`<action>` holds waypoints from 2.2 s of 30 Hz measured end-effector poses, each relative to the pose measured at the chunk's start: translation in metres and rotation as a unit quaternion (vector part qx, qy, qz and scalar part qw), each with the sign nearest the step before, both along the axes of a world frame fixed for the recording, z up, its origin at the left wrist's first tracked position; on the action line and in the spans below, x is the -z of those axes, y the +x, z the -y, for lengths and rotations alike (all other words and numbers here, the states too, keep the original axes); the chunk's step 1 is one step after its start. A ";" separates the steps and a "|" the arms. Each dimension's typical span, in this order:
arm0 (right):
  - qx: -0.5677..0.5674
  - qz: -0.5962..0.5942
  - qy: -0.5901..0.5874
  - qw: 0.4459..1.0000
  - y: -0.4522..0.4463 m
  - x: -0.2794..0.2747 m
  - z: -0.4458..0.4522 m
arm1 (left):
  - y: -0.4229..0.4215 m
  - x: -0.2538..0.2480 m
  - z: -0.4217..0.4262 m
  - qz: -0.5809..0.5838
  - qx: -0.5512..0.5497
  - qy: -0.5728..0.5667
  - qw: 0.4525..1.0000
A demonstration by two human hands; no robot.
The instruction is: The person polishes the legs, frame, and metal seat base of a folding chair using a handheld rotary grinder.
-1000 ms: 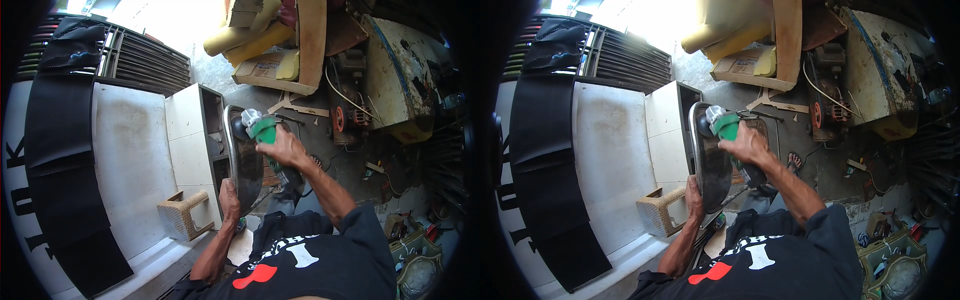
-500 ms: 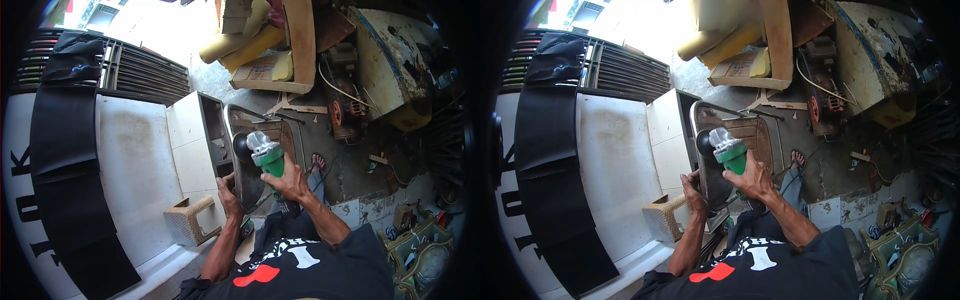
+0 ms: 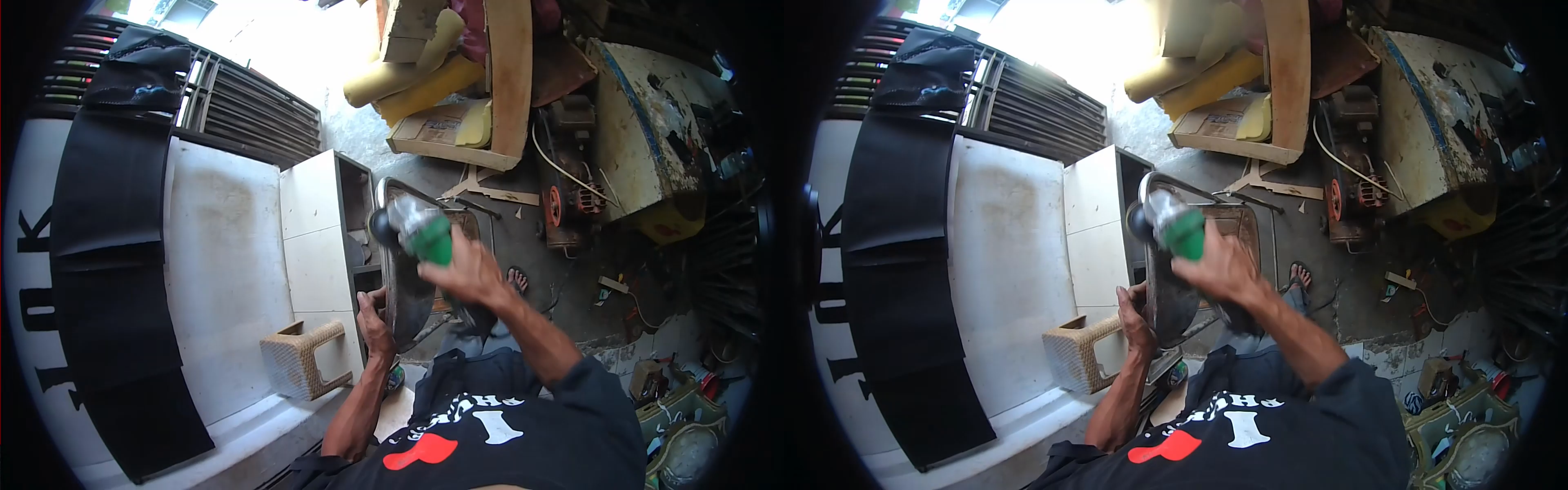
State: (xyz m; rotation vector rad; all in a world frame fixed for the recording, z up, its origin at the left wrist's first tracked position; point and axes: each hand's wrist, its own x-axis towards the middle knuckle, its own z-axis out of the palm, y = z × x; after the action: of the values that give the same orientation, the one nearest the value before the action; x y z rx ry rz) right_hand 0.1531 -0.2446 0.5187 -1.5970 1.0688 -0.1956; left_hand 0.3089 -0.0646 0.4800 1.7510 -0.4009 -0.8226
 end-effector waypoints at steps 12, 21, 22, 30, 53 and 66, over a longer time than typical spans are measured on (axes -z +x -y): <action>0.015 0.135 0.058 0.989 0.009 0.050 0.019 | 0.008 0.004 0.005 0.033 -0.036 0.030 0.998; -0.014 0.193 0.122 0.974 -0.004 0.057 0.014 | 0.023 0.014 -0.006 0.030 -0.050 0.038 0.998; 0.001 0.198 0.117 0.973 -0.002 0.061 0.006 | 0.024 0.012 -0.002 0.032 -0.053 0.037 0.997; -0.035 0.169 0.199 0.965 0.051 0.090 0.080 | 0.014 -0.003 0.007 0.062 -0.052 0.050 0.995; -0.242 -0.013 0.005 0.970 0.082 0.071 0.220 | 0.008 0.009 0.001 0.102 -0.069 0.060 0.991; -0.252 0.042 -0.274 0.927 0.009 0.009 0.055 | 0.048 0.021 -0.051 -0.229 0.020 -0.035 0.973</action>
State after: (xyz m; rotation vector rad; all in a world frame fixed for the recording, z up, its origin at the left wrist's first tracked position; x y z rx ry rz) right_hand 0.1620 -0.2996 0.5101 -2.2912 0.5202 -0.2231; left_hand 0.3571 -0.0135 0.4588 1.4351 -0.1521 -1.1912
